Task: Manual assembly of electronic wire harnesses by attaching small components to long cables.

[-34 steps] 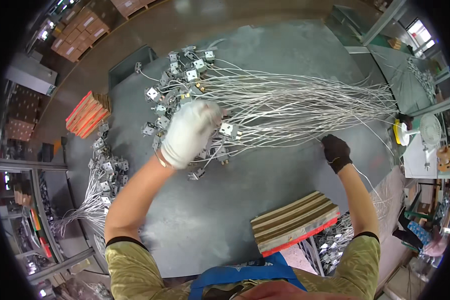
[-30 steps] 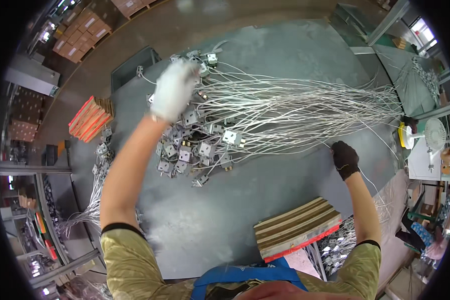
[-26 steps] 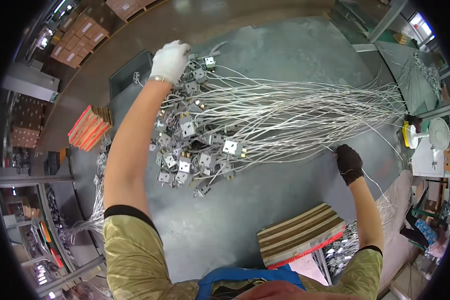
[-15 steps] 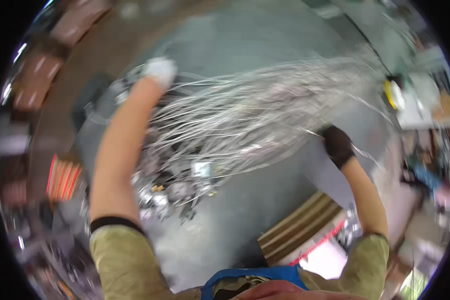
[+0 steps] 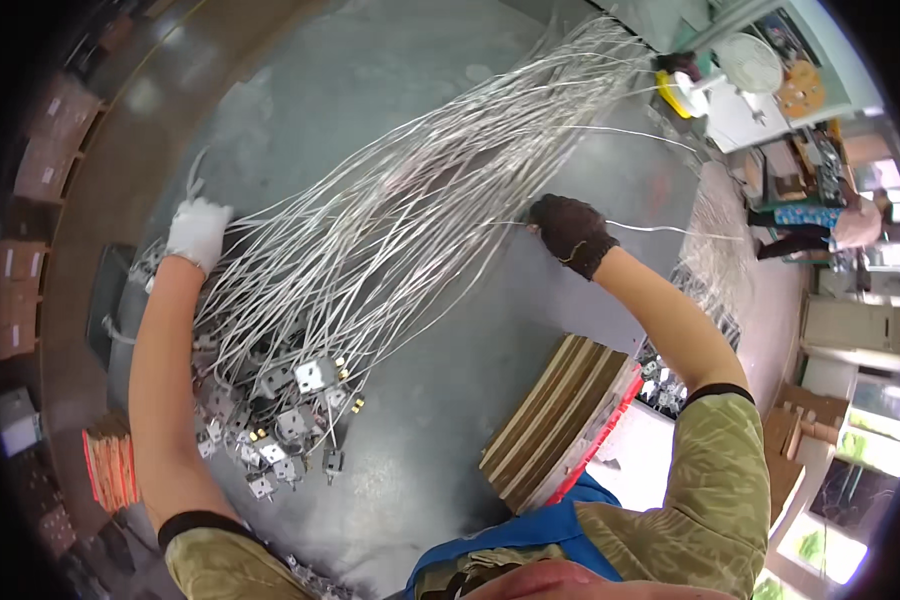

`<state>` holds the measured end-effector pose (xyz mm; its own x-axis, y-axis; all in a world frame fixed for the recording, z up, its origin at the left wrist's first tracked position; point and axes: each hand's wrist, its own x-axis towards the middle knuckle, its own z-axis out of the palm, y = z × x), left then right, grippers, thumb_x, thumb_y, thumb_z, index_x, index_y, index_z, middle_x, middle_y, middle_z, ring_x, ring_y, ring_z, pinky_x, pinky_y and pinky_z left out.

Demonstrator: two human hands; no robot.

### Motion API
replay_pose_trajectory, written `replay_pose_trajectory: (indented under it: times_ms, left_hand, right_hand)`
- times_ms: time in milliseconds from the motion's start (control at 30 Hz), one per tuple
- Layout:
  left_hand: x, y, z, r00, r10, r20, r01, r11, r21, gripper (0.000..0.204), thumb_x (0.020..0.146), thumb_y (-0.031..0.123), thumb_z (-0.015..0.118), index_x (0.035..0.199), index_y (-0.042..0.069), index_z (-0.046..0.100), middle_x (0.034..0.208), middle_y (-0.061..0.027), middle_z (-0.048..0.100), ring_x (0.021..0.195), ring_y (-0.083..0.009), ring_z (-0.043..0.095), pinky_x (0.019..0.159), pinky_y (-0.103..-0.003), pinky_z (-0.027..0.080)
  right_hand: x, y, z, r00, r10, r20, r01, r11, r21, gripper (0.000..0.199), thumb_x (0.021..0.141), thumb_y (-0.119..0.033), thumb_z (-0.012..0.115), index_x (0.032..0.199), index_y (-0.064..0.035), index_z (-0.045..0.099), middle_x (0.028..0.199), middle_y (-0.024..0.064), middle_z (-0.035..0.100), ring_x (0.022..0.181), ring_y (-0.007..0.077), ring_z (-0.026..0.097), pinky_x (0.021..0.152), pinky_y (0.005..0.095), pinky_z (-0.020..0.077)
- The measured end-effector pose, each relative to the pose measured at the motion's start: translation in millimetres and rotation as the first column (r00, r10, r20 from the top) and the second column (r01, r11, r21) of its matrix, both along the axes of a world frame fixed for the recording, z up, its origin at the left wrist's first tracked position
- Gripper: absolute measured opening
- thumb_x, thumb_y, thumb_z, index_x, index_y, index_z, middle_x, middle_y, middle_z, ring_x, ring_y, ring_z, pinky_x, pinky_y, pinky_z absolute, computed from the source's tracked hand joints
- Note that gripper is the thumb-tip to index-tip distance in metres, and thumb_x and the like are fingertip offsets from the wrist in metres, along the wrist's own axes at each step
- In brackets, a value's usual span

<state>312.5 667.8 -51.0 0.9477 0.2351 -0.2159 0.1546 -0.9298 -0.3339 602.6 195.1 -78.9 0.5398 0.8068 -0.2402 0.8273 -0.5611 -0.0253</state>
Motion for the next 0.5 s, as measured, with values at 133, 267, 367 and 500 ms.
replay_pose_trajectory:
  times_ms: [133, 267, 367, 500]
  left_hand:
    - [3.4, -3.4, -2.7, 0.964, 0.138, -0.226, -0.114, 0.987, 0.116, 0.022, 0.092, 0.013, 0.057, 0.101, 0.014, 0.077, 0.107, -0.0102, 0.075, 0.106, -0.0284, 0.07, 0.093, -0.046, 0.053]
    - [2.5, 1.1, -11.9, 0.979, 0.118, -0.168, -0.099, 0.988, 0.116, 0.019, 0.088, 0.008, 0.06, 0.094, 0.012, 0.077, 0.103, -0.009, 0.073, 0.104, -0.0269, 0.069, 0.091, -0.043, 0.054]
    - [3.6, 1.3, -15.4, 0.989, 0.108, -0.105, -0.103, 0.993, 0.052, 0.018, 0.088, 0.008, 0.06, 0.096, 0.012, 0.075, 0.101, -0.0091, 0.073, 0.105, -0.0265, 0.068, 0.089, -0.041, 0.053]
    - [10.0, -3.1, -10.6, 0.991, 0.095, -0.096, -0.093, 0.995, 0.026, 0.016, 0.088, 0.007, 0.06, 0.098, 0.011, 0.07, 0.099, -0.0099, 0.073, 0.101, -0.0262, 0.07, 0.085, -0.039, 0.052]
  right_hand:
    - [1.9, 2.1, -4.7, 1.0, 0.004, 0.005, -0.004, 1.0, 0.004, 0.017, 0.094, -0.019, 0.06, 0.105, -0.0113, 0.071, 0.107, 0.0131, 0.067, 0.102, 0.0358, 0.067, 0.085, 0.0469, 0.054]
    - [5.0, -2.3, -4.5, 0.998, 0.051, -0.028, -0.049, 0.995, 0.086, 0.013, 0.093, -0.02, 0.062, 0.1, -0.0114, 0.067, 0.103, 0.0128, 0.065, 0.097, 0.0364, 0.066, 0.083, 0.0467, 0.0529]
    - [6.0, -5.4, -7.7, 0.998, 0.055, -0.014, -0.052, 0.989, 0.138, 0.012, 0.092, -0.021, 0.063, 0.098, -0.0112, 0.065, 0.1, 0.0125, 0.064, 0.094, 0.0368, 0.065, 0.08, 0.0474, 0.0524]
    - [7.9, -5.9, -13.1, 0.998, 0.064, -0.003, -0.064, 0.991, 0.116, 0.01, 0.092, -0.019, 0.064, 0.098, -0.0114, 0.065, 0.1, 0.013, 0.064, 0.094, 0.0367, 0.065, 0.08, 0.0476, 0.0523]
